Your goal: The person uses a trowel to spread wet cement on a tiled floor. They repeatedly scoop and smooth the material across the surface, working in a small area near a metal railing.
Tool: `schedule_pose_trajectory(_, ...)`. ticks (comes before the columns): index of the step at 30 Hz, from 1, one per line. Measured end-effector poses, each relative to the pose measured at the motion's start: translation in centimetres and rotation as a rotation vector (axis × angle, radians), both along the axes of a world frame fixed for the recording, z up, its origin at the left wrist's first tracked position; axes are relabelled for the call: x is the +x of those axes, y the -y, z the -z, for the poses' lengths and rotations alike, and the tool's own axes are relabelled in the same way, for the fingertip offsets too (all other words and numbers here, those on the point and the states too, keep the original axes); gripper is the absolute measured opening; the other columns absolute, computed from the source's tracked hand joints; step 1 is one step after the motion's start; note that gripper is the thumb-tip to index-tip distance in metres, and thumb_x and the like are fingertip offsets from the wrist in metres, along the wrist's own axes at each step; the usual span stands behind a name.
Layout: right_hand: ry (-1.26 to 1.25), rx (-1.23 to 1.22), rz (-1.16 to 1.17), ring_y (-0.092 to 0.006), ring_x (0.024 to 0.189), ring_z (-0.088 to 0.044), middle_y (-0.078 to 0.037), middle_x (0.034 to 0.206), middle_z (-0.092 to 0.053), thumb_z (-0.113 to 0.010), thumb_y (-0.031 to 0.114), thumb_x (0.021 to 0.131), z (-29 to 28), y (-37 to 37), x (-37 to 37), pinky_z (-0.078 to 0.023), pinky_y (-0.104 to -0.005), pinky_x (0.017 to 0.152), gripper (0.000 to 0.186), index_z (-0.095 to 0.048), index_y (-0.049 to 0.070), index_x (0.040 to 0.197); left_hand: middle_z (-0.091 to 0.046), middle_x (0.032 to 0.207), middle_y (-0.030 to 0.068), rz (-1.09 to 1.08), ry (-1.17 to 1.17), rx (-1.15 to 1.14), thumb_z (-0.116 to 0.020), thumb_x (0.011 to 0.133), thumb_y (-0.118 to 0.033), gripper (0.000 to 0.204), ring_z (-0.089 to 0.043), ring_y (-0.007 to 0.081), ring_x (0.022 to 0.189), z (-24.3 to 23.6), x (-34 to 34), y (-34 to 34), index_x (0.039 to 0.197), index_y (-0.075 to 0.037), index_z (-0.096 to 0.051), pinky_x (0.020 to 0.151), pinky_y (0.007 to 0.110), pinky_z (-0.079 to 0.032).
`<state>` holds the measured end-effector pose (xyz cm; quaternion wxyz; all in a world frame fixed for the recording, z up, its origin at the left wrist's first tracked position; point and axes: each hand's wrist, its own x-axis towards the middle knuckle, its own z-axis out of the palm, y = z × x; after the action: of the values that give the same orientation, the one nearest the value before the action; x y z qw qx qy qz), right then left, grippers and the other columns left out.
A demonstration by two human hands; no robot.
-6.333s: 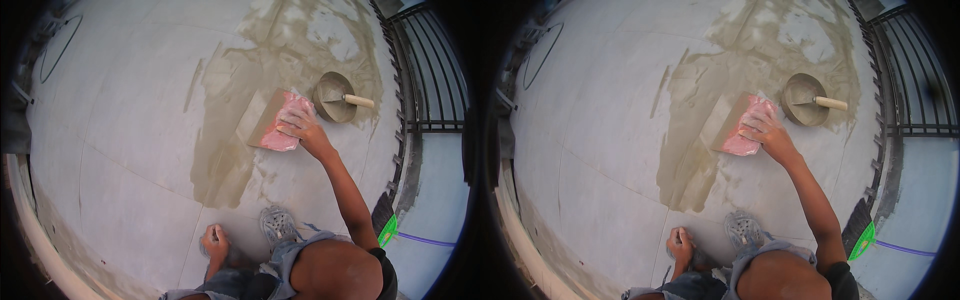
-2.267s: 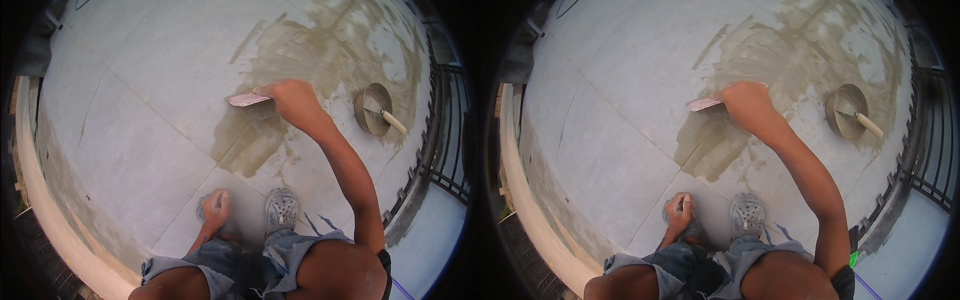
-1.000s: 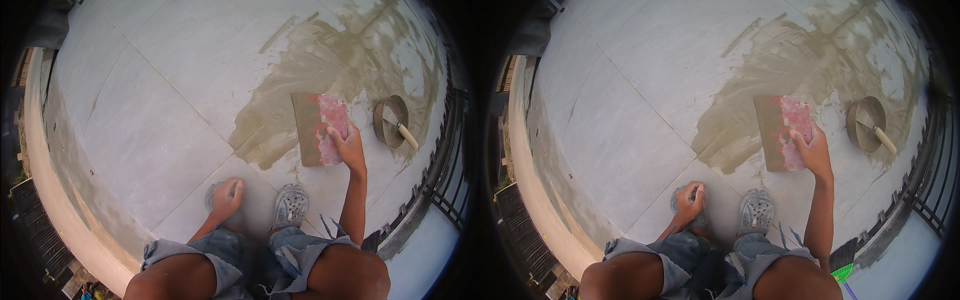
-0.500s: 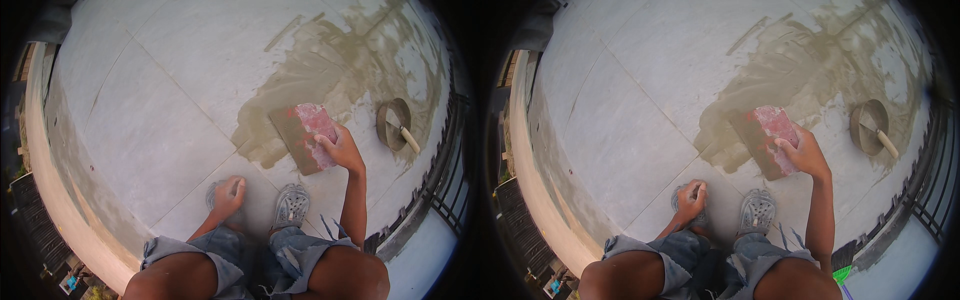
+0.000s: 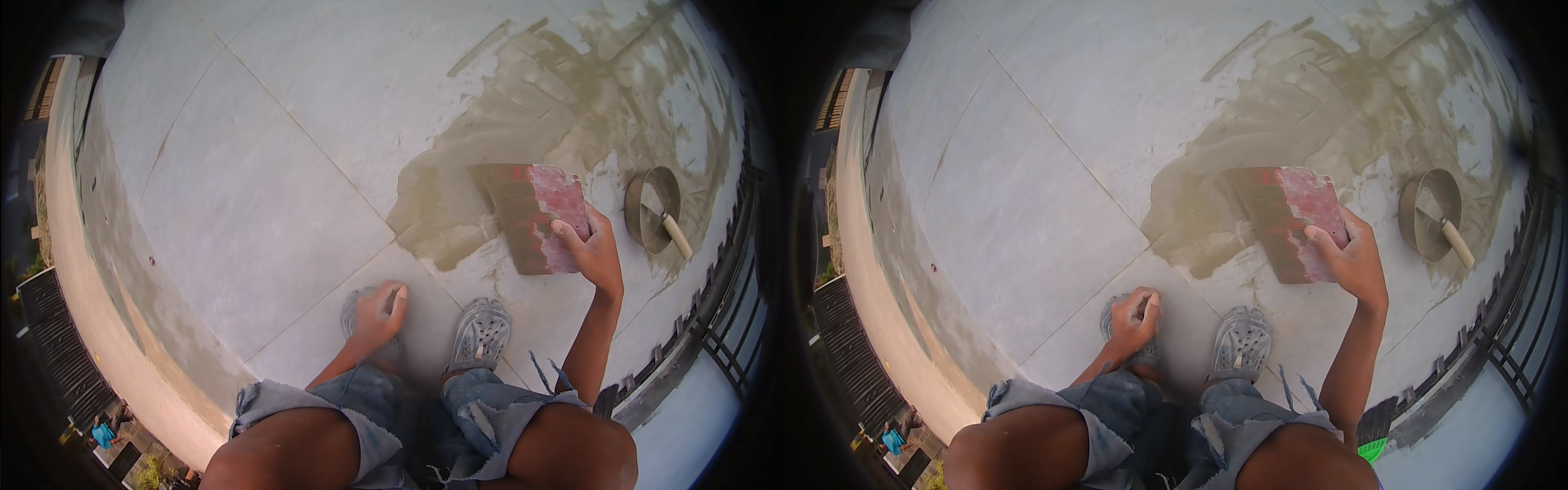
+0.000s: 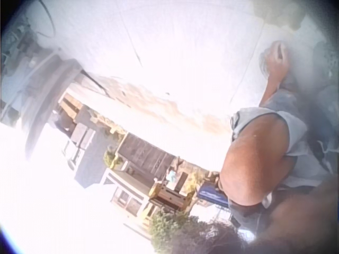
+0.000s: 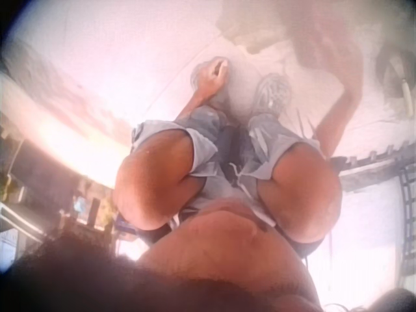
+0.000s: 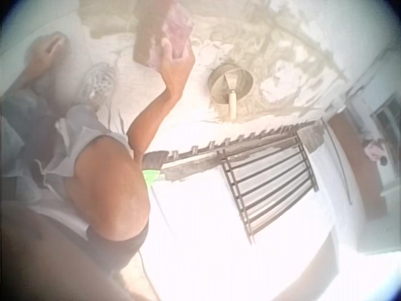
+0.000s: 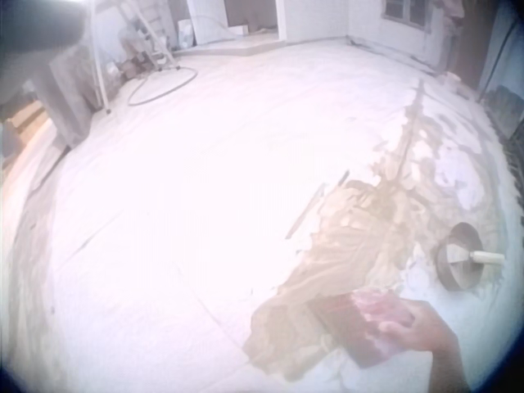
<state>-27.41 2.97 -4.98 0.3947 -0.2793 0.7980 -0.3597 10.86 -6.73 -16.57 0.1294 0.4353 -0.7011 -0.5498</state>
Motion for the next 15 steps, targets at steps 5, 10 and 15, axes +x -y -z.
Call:
schedule_pose_trajectory(5,-0.065,-0.031,-0.010,-0.0098,0.087,-0.057,-0.004,0.097,-0.071,-0.077,0.019,0.099,-1.8,-0.7,0.0,-0.051,-0.0292,0.083,0.035,-0.070,-0.005,0.122,-0.069,0.069,0.0021,0.000,0.000,0.009,-0.062,0.109,-0.018,0.019,-0.063,0.0087,0.051,0.0,-0.4,0.0,0.101,-0.003,-0.070,0.048,0.026,-0.048)
schedule_pose_trajectory(10,-0.099,0.097,-0.160,-0.0167,0.086,-0.062,-0.008,0.101,-0.077,-0.078,0.008,0.092,-3.4,-1.8,-0.6,-0.053,-0.0324,0.083,0.028,-0.077,0.000,0.120,-0.074,0.084,0.0185,-0.010,0.078,0.084,-0.066,0.105,-0.022,0.019,-0.075,0.0336,0.072,-0.6,-0.2,0.1,0.110,-0.005,-0.074,0.067,0.039,-0.056)
schedule_pose_trajectory(15,-0.442,0.012,-0.475,-0.0299,0.100,-0.069,-0.007,0.112,-0.081,-0.075,-0.008,0.076,-5.7,-1.7,1.4,-0.054,-0.0384,0.092,0.051,-0.083,0.014,0.122,-0.074,0.080,0.0142,-0.022,0.033,0.122,-0.065,0.107,-0.022,0.019,-0.073,0.0256,0.066,-0.4,-0.5,-0.1,0.110,-0.005,-0.073,0.063,0.036,-0.055)
